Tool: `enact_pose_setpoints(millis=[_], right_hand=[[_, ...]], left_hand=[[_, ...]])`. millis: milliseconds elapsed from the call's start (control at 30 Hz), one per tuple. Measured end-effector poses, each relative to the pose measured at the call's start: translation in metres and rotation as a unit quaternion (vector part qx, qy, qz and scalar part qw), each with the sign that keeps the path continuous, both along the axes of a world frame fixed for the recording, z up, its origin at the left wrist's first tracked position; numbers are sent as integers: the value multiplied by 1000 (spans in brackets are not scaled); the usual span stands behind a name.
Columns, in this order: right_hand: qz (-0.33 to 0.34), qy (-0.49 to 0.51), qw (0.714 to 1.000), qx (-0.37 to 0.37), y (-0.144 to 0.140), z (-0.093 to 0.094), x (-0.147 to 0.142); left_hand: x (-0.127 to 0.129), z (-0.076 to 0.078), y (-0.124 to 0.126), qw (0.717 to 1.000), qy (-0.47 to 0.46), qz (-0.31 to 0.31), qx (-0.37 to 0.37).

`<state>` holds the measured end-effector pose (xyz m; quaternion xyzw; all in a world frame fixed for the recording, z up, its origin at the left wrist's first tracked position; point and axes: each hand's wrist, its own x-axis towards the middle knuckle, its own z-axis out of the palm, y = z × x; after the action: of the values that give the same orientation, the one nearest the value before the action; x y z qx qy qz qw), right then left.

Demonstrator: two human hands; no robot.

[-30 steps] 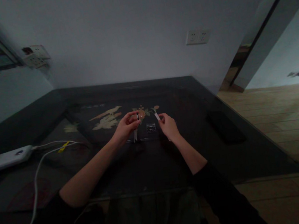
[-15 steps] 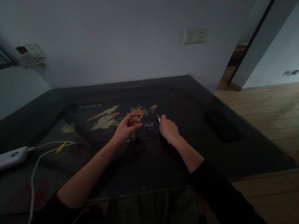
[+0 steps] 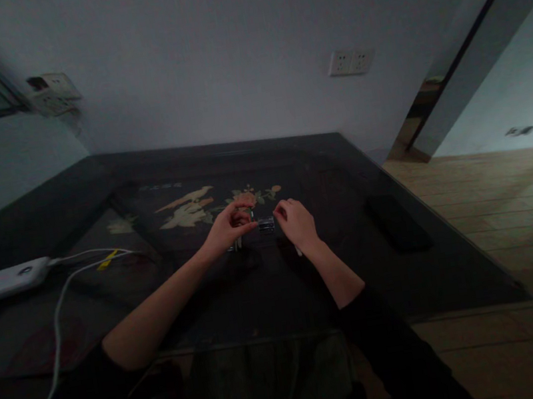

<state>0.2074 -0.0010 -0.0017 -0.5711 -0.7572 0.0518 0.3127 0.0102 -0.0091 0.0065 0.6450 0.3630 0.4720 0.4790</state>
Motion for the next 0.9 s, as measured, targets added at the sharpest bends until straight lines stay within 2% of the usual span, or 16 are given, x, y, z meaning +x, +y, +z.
enact_pose_setpoints(millis=[133,267,400,600,900], right_hand=[[106,172,980,0,-6,-1,-16],[146,260,954,-26,-15,1,-28],[132,276,951,-48,-20,4,-31],[108,284,952,-48,-21,3,-33],[121,291,948,-42,-18,2,-30]], left_hand=[[0,-4,3,1000,-12,8,5],[1,-8,5,1000,-14,6,3],[1,-8,3,1000,0,10,16],[2,-9,-3,994,71,40,68],[2,-10,-2,996,60,29,56]])
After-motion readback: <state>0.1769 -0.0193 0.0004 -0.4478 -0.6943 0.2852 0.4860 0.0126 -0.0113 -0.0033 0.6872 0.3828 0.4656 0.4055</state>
